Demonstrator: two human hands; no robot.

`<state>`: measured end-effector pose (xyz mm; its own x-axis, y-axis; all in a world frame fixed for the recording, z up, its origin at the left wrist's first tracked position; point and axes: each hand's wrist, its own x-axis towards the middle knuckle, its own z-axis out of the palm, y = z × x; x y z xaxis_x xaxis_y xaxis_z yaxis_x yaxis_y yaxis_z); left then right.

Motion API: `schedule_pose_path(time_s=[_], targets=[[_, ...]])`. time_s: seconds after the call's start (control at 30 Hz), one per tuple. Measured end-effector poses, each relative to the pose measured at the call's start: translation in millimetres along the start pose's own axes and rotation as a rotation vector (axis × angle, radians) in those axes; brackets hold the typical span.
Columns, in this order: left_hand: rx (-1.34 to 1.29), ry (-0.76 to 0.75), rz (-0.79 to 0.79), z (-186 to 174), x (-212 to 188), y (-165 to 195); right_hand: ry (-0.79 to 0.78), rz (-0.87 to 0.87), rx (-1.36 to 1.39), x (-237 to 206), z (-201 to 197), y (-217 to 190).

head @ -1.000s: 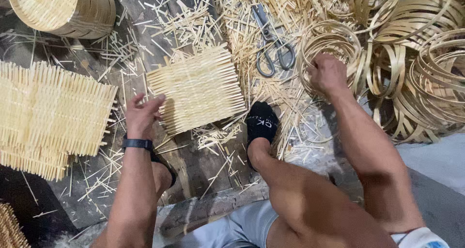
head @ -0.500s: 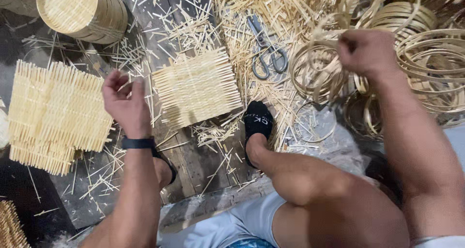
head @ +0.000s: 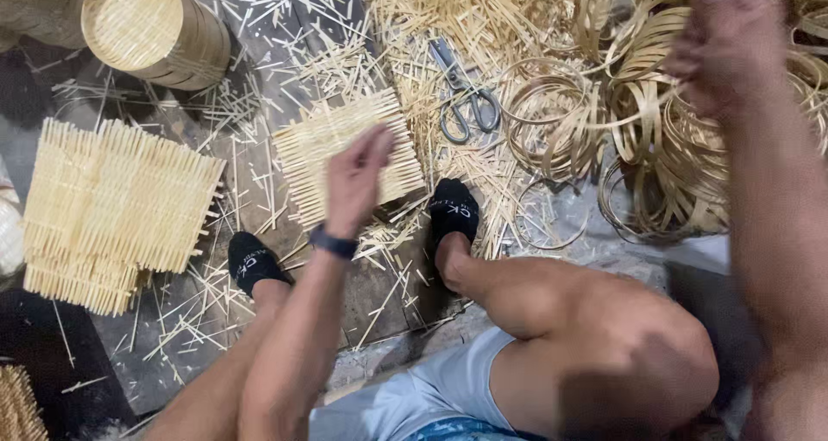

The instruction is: The person repeatedly places a rectangular bamboo sheet onto a circular wooden mold, then uses shears to trim the overhanging edges around the mold's perimeter. The person then removes the trimmed sheet and repeats the process with a new sheet.

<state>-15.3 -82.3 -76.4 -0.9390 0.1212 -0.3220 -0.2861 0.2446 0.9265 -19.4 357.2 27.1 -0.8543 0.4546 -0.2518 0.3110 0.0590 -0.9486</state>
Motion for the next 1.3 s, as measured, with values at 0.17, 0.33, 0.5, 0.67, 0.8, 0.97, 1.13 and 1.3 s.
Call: schedule_pose_path(time_s=[0.17, 0.33, 0.5, 0.67, 0.8, 0.97, 1.13, 1.3], targets=[[-1.067, -0.194, -0.104, 55.5, -1.4, 27.7, -0.295, 0.072, 0.285, -62.0, 112.4, -22.6], [-1.051, -0.161, -0.139, 14.4, -2.1, 28.9, -0.353, -0.877, -0.603, -77.2, 161.8, -48.8], [-0.824, -0.291, -0.211, -14.7, -9.5, 44.9, -0.618, -1.329, -0.692, -94.3, 209.4, -58.2], [-0.883, -0.344, -0.479, -43.0, -6.2, 65.2, -0.802, -1.291, -0.668, -100.0, 250.9, -51.2], [-0.669, -0.221, -0.473, -47.6, -2.8, 58.8, -0.74, -1.437, -0.791, -110.6, 278.0, -33.9], [-0.763, 0.017, -0.555, -41.0, -6.5, 31.4, -0.633, -1.325, -0.765, -115.7, 297.1, -13.6], [-0.975, -0.026, -0.221, -57.0, 7.0, 3.6, -0.585, -0.495, -0.464, -76.9, 292.8, -3.6], [-1.439, 0.082, -0.124, -86.8, 24.3, -17.9, -0.721, 0.337, 0.588, -59.2, 274.1, 30.9]])
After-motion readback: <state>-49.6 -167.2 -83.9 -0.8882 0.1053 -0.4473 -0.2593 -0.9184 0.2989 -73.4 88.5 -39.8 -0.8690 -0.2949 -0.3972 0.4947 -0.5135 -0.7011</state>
